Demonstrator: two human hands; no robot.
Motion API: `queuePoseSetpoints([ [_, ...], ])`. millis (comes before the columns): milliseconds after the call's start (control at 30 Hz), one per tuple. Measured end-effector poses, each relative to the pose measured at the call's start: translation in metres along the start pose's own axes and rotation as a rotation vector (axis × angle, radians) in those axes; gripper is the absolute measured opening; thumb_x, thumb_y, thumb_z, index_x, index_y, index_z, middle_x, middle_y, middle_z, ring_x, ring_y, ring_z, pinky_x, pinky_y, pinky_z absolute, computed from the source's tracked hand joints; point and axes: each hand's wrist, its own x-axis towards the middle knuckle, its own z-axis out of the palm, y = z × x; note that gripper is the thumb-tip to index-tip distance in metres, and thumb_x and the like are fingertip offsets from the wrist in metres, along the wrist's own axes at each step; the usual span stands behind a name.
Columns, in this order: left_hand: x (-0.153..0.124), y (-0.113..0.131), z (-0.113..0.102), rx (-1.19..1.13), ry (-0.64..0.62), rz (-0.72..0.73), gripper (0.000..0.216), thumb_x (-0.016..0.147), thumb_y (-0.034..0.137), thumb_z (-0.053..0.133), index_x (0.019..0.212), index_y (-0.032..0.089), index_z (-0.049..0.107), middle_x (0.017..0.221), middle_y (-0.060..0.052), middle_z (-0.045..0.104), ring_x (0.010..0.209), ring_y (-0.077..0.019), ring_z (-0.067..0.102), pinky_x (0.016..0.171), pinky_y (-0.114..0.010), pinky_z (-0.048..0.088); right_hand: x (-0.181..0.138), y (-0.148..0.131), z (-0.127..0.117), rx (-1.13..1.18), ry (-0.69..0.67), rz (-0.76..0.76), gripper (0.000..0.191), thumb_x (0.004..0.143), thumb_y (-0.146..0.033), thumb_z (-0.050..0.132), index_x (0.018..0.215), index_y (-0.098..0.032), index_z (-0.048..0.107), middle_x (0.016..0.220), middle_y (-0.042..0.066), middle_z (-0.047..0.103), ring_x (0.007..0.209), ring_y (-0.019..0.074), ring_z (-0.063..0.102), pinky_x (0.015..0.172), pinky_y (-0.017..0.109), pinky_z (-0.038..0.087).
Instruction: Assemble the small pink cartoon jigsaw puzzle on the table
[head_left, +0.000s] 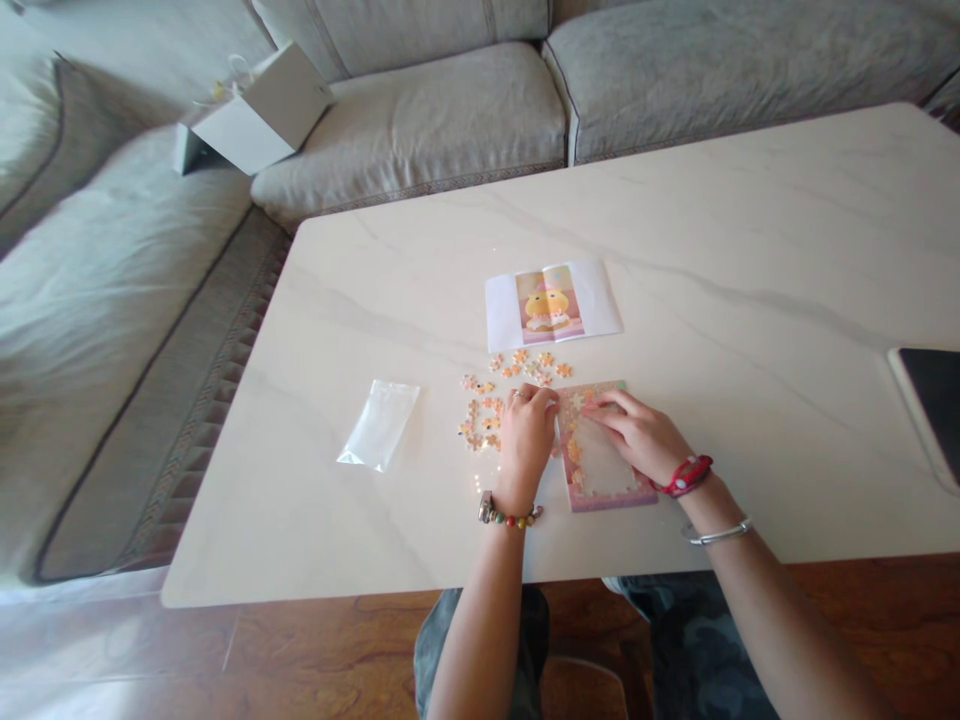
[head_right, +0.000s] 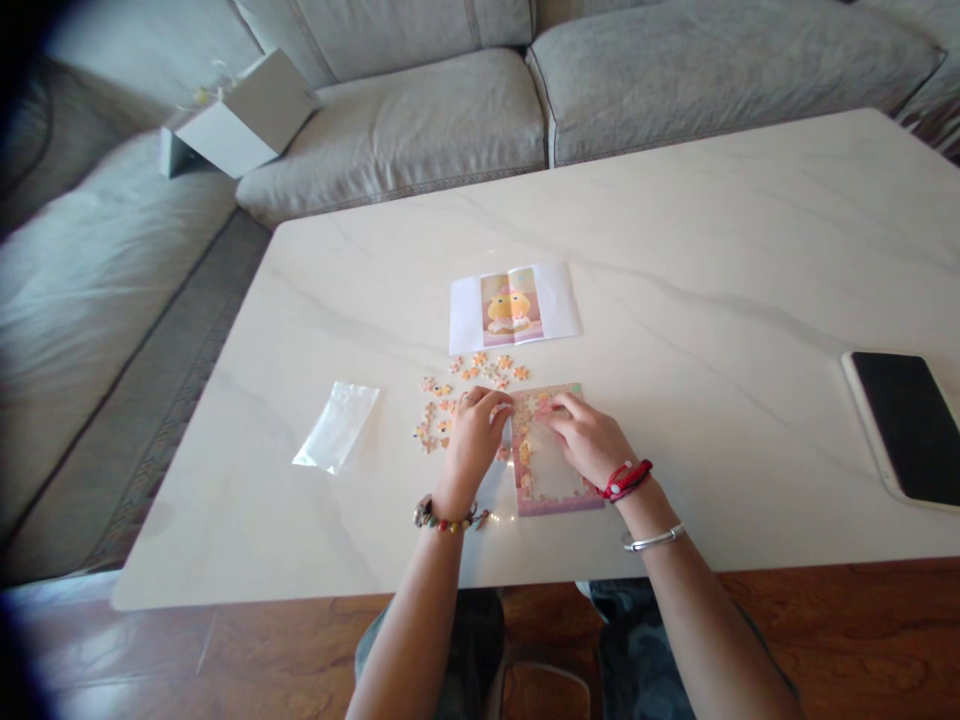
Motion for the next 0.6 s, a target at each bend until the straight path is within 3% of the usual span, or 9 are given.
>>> queuePoseSetpoints([
  [400, -0.001, 0.005, 0.002, -0.003, 0.013, -0.013, 0.011, 0.08, 0.018, 0.05, 0.085, 0.019, 0.06, 0.089, -0.004, 0.055, 0.084, -0.0161, 0.049, 0.077, -0.029, 0.039, 0.003, -0.005, 0.001, -0.02, 0.016, 0.044, 0.03, 0.083, -0.017, 0.041, 0.109, -0.023, 0.056, 0.108, 0.005, 0.057, 0.085, 0.0149, 0.058, 0.072, 0.025, 0.047],
  [600, -0.001, 0.001, 0.002, 0.029, -0.014, -0.002, 0.013, 0.078, 0.016, 0.05, 0.085, 0.021, 0.06, 0.089, -0.003, 0.054, 0.083, -0.0159, 0.048, 0.077, -0.029, 0.039, 0.013, -0.011, 0.004, -0.021, 0.024, 0.113, 0.024, 0.082, -0.024, 0.044, 0.101, -0.021, 0.058, 0.107, 0.006, 0.055, 0.08, 0.0154, 0.058, 0.066, 0.025, 0.045],
])
